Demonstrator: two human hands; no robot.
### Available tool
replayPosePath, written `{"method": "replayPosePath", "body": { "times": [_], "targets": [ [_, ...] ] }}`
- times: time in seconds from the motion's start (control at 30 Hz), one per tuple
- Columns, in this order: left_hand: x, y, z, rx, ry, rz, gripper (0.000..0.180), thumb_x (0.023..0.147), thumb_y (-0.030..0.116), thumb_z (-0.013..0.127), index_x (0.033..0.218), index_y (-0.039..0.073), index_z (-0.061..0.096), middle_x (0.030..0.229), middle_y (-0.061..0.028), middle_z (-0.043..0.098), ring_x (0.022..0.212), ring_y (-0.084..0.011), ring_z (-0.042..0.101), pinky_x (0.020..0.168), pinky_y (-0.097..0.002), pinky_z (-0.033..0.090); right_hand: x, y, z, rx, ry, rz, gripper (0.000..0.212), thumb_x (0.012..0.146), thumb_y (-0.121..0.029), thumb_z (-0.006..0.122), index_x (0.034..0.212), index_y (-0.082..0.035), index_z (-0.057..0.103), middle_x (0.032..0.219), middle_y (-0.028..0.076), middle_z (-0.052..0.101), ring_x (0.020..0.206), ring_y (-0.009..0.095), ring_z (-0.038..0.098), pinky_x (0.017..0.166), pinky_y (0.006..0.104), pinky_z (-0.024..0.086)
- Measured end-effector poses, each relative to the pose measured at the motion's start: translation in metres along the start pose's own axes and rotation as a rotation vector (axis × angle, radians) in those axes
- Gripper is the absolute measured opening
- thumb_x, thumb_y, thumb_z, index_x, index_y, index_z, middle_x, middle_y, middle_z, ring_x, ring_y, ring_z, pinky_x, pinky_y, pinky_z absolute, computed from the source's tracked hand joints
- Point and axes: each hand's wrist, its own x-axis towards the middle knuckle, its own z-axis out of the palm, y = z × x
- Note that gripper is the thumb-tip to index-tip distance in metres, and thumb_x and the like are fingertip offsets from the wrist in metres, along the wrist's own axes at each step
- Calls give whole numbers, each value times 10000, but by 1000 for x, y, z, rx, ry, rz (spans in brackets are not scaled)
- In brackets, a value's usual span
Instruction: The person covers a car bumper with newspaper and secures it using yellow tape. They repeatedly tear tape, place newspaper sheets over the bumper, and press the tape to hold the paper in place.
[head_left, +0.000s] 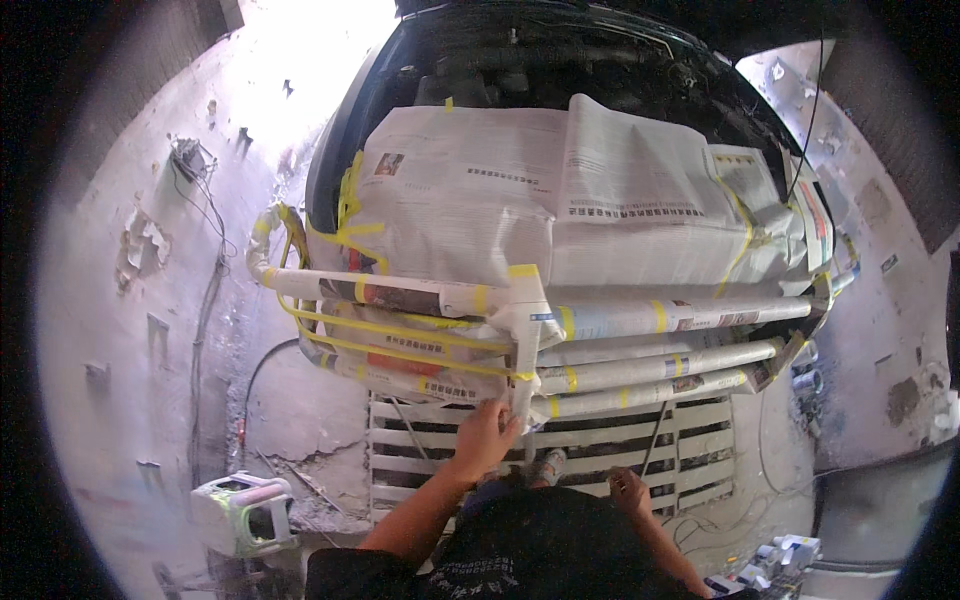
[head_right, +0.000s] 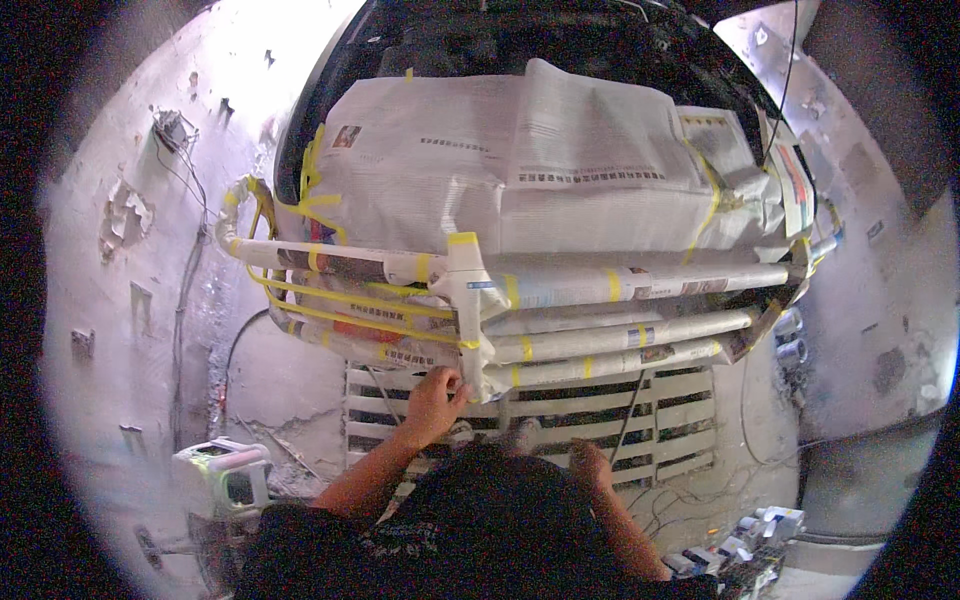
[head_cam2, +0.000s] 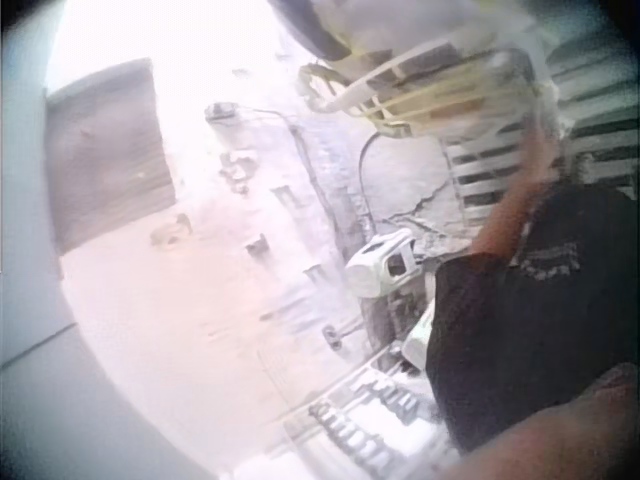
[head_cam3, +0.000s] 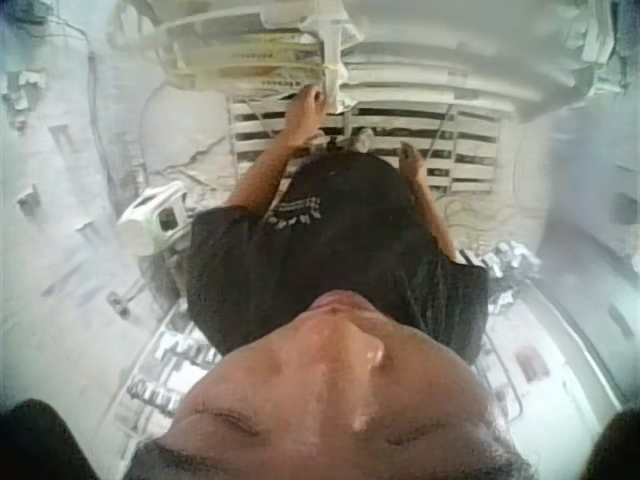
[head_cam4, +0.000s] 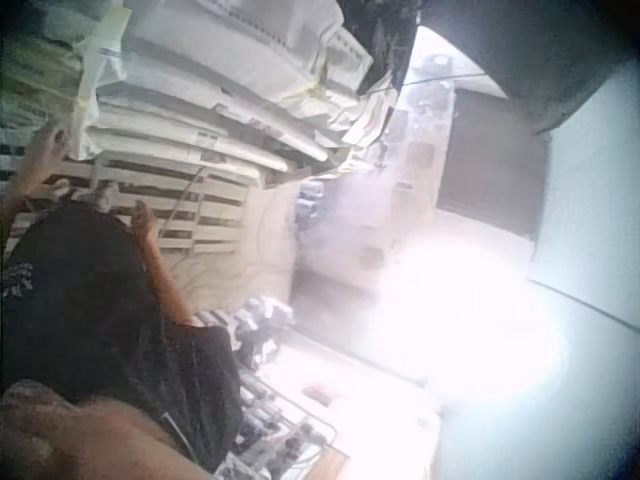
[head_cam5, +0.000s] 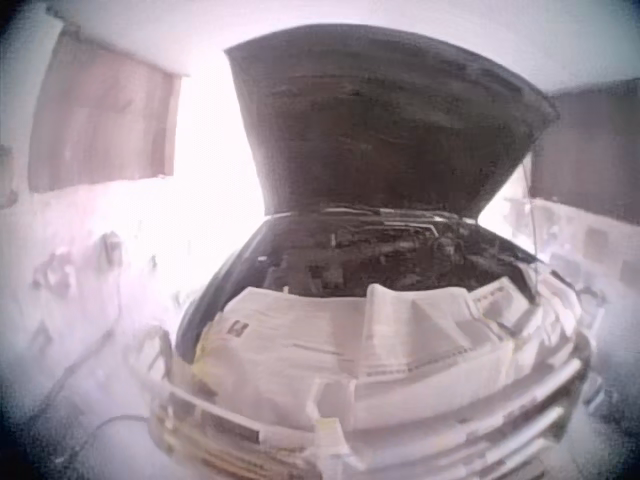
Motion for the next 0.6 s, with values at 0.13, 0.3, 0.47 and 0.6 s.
{"method": "replayPosePath", "body": {
  "times": [0.13, 0.3, 0.47, 0.6],
  "targets": [
    [23, 8, 1, 76, 84, 110, 298, 829, 293, 676, 906, 30, 560, 865, -161, 605, 748, -358, 618, 646, -454, 494, -17, 2, 6, -39, -96, 91, 275, 878, -183, 627, 1114, -43, 627, 853, 143, 667, 728, 255, 679, 634, 346, 531],
    [33, -4, -3, 15, 64, 179, 282, 837, 292, 660, 898, 36, 561, 853, -146, 611, 733, -345, 626, 638, -439, 511, -33, -23, 6, 4, -8, 107, 281, 874, -208, 638, 1113, -60, 633, 800, 135, 664, 727, 251, 677, 642, 343, 525],
    [38, -8, -20, -162, 132, 231, 309, 823, 187, 669, 1065, 26, 564, 986, -163, 596, 855, -341, 623, 715, -425, 515, -44, -60, 1, -39, -91, 312, 280, 880, -224, 640, 1104, -57, 630, 825, 126, 673, 748, 240, 679, 658, 327, 521],
    [47, 17, -45, -204, 330, 436, 521, 818, 128, 658, 1277, -20, 462, 1208, -227, 513, 1089, -385, 534, 916, -451, 453, -56, -75, 0, 28, -54, 343, 304, 884, -226, 646, 1129, -47, 624, 848, 120, 684, 762, 230, 682, 671, 317, 524]
  ]
}}
